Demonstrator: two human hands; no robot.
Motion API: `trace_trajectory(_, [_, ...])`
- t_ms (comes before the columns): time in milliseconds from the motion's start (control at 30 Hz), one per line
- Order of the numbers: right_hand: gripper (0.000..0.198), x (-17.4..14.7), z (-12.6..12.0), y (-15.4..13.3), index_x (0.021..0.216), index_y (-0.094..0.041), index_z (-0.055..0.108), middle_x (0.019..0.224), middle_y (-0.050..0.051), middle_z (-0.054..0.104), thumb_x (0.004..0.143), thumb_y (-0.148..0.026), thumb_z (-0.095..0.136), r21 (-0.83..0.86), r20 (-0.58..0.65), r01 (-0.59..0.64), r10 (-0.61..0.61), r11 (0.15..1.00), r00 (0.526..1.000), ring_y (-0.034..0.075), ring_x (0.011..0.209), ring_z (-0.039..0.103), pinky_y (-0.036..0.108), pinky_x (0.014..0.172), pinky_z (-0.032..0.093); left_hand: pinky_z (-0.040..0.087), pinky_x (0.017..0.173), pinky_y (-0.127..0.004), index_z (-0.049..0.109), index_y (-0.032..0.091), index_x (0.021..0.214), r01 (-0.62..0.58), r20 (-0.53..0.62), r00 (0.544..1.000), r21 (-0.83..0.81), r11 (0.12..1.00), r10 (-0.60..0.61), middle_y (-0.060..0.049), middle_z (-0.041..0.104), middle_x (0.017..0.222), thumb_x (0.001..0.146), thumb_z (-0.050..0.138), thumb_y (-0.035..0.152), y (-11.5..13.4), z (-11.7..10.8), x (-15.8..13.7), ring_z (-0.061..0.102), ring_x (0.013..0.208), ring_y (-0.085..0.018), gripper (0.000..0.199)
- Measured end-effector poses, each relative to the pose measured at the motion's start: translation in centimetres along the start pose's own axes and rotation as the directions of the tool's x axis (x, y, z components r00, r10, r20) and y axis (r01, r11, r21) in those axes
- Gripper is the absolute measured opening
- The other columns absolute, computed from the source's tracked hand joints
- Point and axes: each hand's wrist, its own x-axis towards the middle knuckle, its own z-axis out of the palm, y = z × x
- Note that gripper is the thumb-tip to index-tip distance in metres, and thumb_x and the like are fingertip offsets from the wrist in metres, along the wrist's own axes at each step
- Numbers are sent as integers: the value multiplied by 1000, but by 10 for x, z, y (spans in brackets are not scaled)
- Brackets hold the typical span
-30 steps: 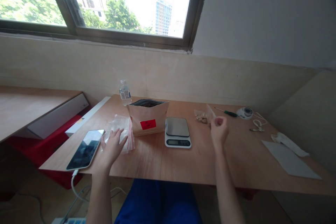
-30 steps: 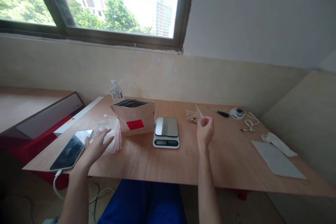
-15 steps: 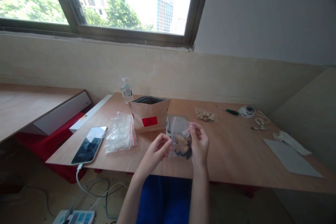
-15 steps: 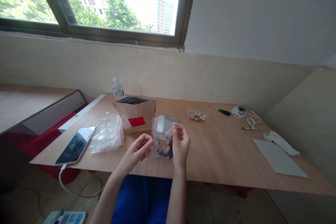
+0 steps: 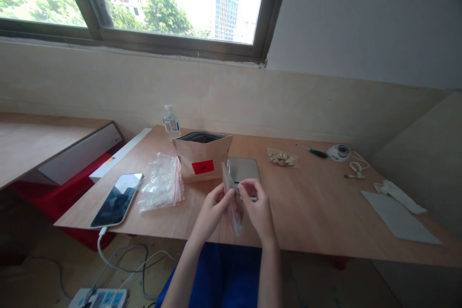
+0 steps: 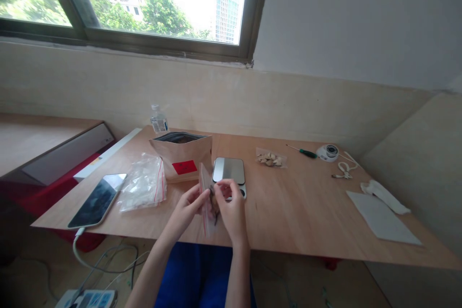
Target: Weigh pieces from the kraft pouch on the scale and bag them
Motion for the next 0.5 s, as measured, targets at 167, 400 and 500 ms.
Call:
trace_trajectory(167, [15, -9, 1, -12, 88, -21, 62, 88, 3, 64, 86, -35, 59, 29, 197, 0, -6, 1000, 980, 17, 80, 62, 28, 72, 49, 47, 57, -23, 56, 17, 79, -41, -196, 980, -3, 999, 40, 1, 55, 70, 80, 57, 53, -15, 1, 4, 55, 64, -13, 37])
trace_trajectory(400, [10, -9, 5, -9, 86, -21, 64, 88, 2, 63, 85, -31, 61, 13, 180, 68, -69, 998, 981, 16, 83, 63, 27, 74, 51, 49, 73, -27, 58, 17, 85, -67, -178, 982, 31, 997, 71, -4, 62, 86, 85, 54, 48, -22, -4, -3, 59, 82, -17, 30])
trace_trajectory(500, [8, -10, 8, -10, 86, -21, 64, 88, 3, 64, 85, -28, 61, -4, 167, 94, -92, 996, 982, 17, 83, 63, 27, 74, 52, 49, 80, -30, 58, 17, 89, -78, -164, 983, 35, 996, 82, -5, 63, 91, 87, 52, 46, -23, -6, -7, 60, 86, -19, 29])
